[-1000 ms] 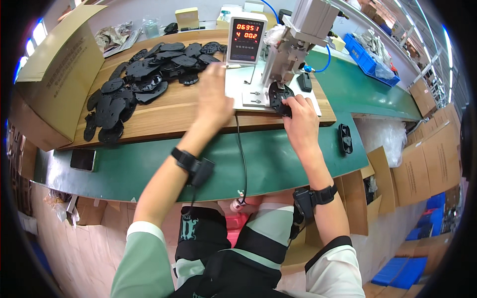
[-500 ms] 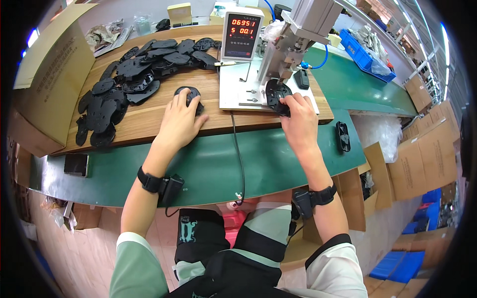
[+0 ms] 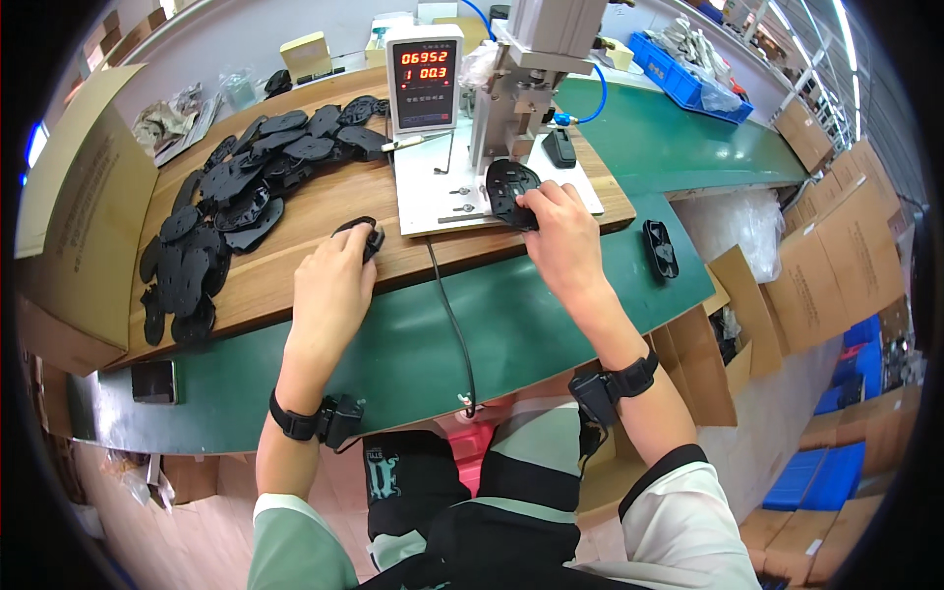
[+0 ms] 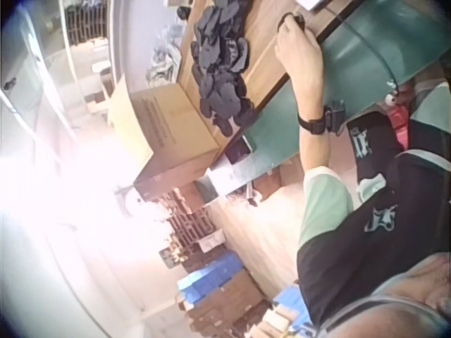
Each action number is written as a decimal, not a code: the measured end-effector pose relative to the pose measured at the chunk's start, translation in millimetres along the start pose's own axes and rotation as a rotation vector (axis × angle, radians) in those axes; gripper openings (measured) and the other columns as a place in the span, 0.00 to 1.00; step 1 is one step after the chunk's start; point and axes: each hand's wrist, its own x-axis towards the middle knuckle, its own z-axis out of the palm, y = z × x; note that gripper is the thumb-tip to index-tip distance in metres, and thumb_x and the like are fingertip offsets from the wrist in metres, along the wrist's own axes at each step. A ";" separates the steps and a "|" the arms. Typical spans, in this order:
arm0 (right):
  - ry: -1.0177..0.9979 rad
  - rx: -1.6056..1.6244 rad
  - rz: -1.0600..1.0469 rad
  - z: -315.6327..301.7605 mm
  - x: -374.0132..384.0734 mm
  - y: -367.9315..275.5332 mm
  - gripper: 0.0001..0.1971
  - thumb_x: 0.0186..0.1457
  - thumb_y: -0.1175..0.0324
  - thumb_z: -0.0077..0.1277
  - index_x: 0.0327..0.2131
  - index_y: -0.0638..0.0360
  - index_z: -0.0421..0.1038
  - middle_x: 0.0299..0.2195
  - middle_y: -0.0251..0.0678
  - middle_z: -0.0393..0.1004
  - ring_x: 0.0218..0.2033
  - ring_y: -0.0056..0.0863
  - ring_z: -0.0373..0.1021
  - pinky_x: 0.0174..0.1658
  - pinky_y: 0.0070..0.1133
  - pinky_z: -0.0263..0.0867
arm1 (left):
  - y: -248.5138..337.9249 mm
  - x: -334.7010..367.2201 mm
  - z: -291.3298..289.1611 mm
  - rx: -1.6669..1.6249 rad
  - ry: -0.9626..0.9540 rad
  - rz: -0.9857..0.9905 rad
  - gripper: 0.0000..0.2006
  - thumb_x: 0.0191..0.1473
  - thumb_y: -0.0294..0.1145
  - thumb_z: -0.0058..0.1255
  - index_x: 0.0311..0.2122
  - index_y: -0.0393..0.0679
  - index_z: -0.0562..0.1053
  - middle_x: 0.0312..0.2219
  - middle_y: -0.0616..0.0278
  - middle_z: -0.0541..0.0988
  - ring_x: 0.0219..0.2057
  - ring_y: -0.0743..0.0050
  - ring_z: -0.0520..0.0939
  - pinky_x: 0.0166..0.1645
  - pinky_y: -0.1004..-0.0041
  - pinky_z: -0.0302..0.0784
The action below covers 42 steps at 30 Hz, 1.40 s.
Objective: Manually assembling small black plastic components by placing them into a pneumatic press jig for joining.
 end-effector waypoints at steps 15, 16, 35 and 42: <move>0.385 0.496 0.099 -57.0 -99.7 -6.0 0.16 0.44 0.82 0.60 0.39 0.60 0.76 0.38 0.40 0.78 0.39 0.42 0.74 0.39 0.32 0.71 | 76.6 32.5 20.7 -0.034 0.198 0.489 0.26 0.53 0.18 0.55 0.59 0.42 0.75 0.54 0.50 0.81 0.56 0.48 0.81 0.61 0.55 0.78; 0.377 0.533 0.134 -64.2 -123.4 -10.5 0.15 0.45 0.81 0.59 0.40 0.60 0.76 0.38 0.42 0.79 0.38 0.43 0.75 0.40 0.31 0.71 | 80.8 38.3 22.4 0.014 0.190 0.538 0.26 0.52 0.18 0.55 0.59 0.42 0.75 0.55 0.50 0.80 0.57 0.49 0.80 0.62 0.55 0.76; 0.113 0.410 1.110 72.3 -500.0 67.6 0.10 0.57 0.74 0.55 0.42 0.65 0.74 0.33 0.38 0.76 0.33 0.30 0.73 0.40 0.29 0.71 | 112.5 69.7 78.8 0.073 0.126 0.507 0.26 0.55 0.18 0.50 0.60 0.41 0.71 0.59 0.40 0.75 0.63 0.41 0.74 0.69 0.51 0.69; -0.094 0.429 1.217 140.9 -622.1 121.4 0.17 0.57 0.65 0.59 0.47 0.64 0.76 0.35 0.45 0.81 0.36 0.32 0.77 0.44 0.31 0.72 | 134.7 75.8 82.1 -0.028 0.157 0.538 0.26 0.54 0.17 0.49 0.60 0.40 0.71 0.59 0.37 0.74 0.63 0.38 0.74 0.70 0.50 0.67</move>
